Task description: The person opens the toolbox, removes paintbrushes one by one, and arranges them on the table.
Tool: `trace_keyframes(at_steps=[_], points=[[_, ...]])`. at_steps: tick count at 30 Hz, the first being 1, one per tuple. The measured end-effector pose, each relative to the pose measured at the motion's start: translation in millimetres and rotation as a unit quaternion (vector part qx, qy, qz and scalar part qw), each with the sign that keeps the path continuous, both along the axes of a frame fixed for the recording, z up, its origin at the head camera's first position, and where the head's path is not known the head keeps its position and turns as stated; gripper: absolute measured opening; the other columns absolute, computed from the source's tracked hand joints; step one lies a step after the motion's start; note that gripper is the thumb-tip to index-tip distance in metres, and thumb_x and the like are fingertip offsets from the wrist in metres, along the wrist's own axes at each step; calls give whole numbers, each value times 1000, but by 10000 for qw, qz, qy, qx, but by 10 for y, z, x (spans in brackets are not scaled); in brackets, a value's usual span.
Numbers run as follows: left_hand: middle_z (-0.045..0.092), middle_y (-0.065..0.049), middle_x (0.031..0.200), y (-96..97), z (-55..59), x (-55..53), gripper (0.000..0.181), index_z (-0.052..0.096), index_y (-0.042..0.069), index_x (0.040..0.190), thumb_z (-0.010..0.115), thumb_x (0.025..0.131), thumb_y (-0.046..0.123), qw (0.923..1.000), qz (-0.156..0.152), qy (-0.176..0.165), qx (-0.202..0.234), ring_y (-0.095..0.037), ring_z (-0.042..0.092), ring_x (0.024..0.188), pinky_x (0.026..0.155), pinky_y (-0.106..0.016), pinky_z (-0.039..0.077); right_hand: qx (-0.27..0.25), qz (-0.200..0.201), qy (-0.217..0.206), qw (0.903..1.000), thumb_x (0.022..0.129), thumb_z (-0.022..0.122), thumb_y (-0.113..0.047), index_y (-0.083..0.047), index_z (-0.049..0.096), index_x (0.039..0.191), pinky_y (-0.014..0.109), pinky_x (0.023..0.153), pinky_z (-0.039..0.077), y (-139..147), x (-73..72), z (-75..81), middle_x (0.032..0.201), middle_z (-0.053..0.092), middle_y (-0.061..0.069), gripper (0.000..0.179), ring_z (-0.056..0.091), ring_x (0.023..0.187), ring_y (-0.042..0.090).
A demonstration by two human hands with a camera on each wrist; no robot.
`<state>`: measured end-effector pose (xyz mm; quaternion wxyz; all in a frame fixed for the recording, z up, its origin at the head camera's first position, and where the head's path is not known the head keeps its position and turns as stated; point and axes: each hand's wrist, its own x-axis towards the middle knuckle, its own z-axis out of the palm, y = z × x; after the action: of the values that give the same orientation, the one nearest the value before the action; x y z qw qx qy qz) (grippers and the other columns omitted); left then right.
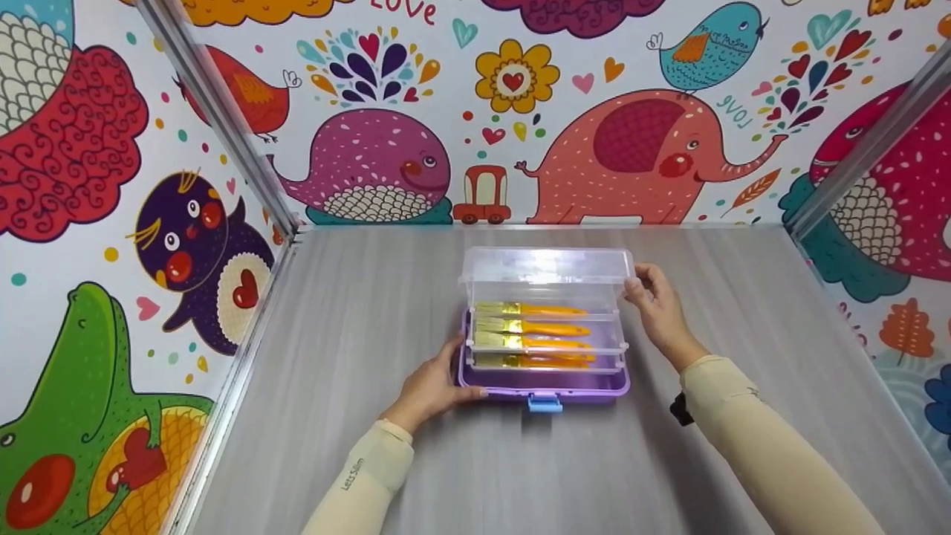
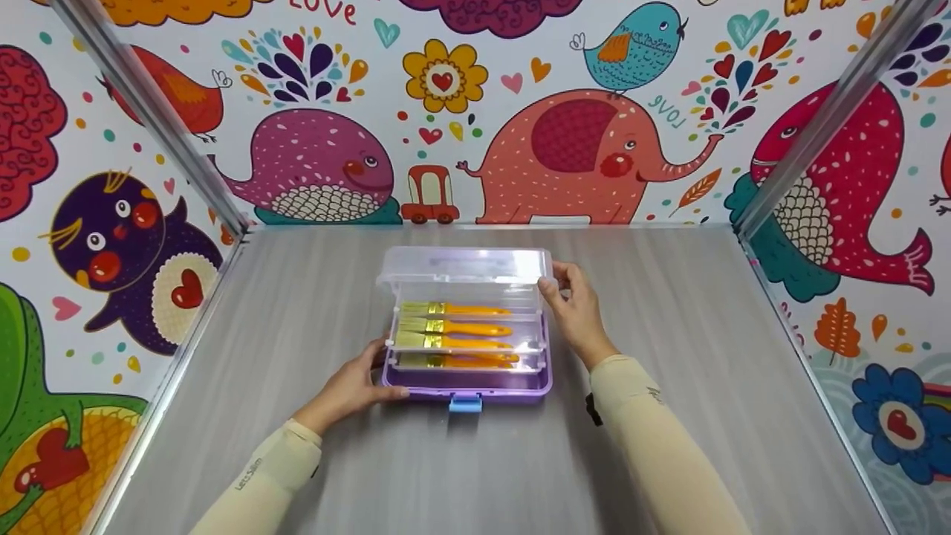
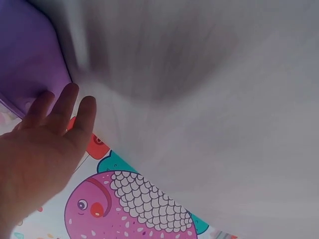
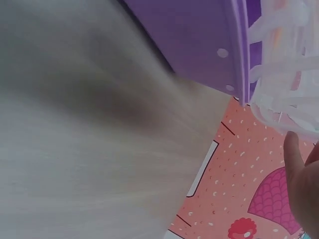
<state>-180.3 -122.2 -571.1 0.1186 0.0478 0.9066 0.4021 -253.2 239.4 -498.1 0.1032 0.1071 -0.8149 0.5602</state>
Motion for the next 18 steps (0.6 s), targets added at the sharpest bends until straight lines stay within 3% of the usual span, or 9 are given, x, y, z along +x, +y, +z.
trace_keyframes(at_steps=[3,7,12,15,18], points=[[48,-23,146,-13,10,4,114,26,15,158,88,69,50,10000,-7,57,-11,-41,48,129,106,-55,36,-129,-31,-103,9999,106,44,-12,13,50,125,20,87,49,-50,25,65,111,58,18,32,55,99,19],[49,-23,144,-21,15,6,112,28,14,157,87,70,51,9999,-89,141,7,-40,49,128,106,-53,37,-542,-173,-298,9979,108,41,-16,13,50,119,21,84,51,-37,-88,-68,99,55,7,33,54,95,14],[48,-21,146,-17,22,8,114,28,14,157,87,69,54,9998,-109,176,10,-40,48,129,107,-52,36,-287,-568,-323,9975,109,40,-27,4,51,108,22,83,50,12,-235,-242,89,52,7,33,55,88,14],[49,-23,144,-13,17,10,114,27,13,157,87,69,53,9997,-115,214,-14,-41,50,127,106,-53,38,-235,-669,-330,9969,109,39,-33,4,51,108,32,90,50,16,-272,-274,91,53,13,38,56,93,22],[50,-24,143,-3,13,9,114,27,13,158,87,69,52,9997,-111,210,-38,-42,51,126,105,-54,38,-601,-518,-505,9956,109,35,-36,8,48,114,46,100,46,21,-294,-285,103,54,17,46,54,105,28]])
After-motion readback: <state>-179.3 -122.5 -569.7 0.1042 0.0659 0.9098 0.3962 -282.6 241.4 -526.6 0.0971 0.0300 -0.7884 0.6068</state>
